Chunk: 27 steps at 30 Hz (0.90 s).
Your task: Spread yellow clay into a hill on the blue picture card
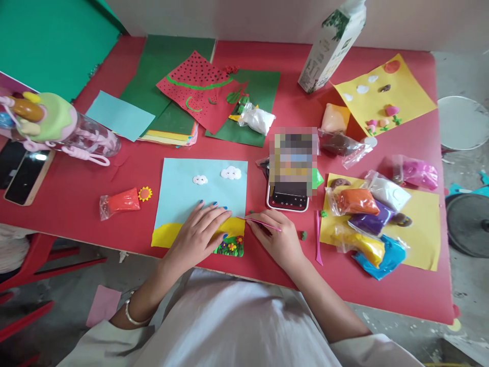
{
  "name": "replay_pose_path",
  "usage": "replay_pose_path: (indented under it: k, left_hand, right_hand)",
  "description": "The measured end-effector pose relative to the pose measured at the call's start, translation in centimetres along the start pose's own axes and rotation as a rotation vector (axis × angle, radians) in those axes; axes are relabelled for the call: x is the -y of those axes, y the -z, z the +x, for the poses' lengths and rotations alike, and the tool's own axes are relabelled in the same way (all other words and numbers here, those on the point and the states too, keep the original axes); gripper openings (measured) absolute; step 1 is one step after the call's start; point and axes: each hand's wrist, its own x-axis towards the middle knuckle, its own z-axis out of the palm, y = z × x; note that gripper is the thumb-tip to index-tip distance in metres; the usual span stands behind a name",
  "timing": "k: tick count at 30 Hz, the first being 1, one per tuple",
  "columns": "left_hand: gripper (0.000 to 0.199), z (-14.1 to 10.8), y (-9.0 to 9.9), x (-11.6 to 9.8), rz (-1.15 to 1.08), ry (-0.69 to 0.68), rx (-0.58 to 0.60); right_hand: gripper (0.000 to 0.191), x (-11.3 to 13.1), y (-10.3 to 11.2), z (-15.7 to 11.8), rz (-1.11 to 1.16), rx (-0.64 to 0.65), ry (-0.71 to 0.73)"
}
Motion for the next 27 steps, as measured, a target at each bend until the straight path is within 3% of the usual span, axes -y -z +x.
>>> replay_pose_path:
  k: [27]
  left_hand:
    - [0.044,0.05,0.38,0.47,-0.057,-0.003,0.039]
  right_hand:
    - [0.014,-0.26,0.27,0.06,0.076,0.08,-0.041]
